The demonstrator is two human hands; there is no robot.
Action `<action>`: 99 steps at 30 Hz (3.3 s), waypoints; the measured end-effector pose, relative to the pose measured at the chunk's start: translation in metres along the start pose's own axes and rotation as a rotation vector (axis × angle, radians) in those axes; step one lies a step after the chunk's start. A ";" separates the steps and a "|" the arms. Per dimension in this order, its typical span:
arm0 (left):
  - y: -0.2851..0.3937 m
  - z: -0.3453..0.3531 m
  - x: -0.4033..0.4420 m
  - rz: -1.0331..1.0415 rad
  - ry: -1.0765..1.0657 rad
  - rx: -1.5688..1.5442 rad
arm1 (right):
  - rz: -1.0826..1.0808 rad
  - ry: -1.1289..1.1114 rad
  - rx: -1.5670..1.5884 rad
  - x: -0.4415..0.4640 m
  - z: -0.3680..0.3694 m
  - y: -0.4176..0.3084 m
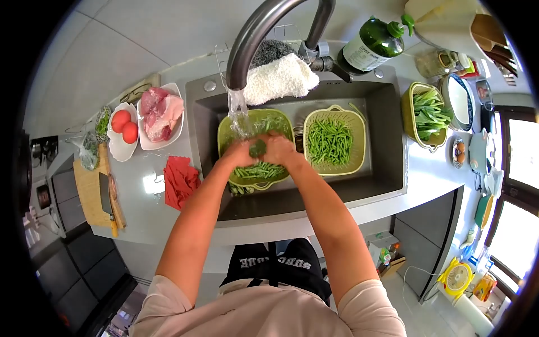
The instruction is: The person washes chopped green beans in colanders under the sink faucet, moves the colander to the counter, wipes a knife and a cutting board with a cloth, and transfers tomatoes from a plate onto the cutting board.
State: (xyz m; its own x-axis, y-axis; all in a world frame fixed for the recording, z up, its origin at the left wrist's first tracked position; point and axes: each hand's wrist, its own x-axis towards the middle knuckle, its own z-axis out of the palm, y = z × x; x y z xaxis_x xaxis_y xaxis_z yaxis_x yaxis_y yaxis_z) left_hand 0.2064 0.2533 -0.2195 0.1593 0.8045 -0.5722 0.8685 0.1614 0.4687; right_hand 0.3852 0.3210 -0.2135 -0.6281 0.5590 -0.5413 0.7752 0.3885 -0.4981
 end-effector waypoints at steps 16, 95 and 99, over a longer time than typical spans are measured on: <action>-0.001 0.054 -0.029 -0.160 -0.067 -0.392 | 0.036 0.120 0.214 -0.034 0.059 0.012; -0.002 0.070 -0.024 0.026 -0.134 -0.227 | -0.099 -0.060 0.100 -0.032 0.055 0.016; 0.001 0.058 -0.026 -0.078 -0.118 -0.222 | 0.015 0.024 0.230 -0.034 0.049 0.013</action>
State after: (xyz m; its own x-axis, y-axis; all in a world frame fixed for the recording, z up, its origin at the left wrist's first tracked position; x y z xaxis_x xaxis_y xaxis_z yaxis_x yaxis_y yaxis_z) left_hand 0.2301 0.1994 -0.2436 0.1612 0.7145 -0.6808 0.7583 0.3518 0.5488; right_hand 0.4134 0.2707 -0.2349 -0.6125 0.5816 -0.5353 0.7468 0.2040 -0.6329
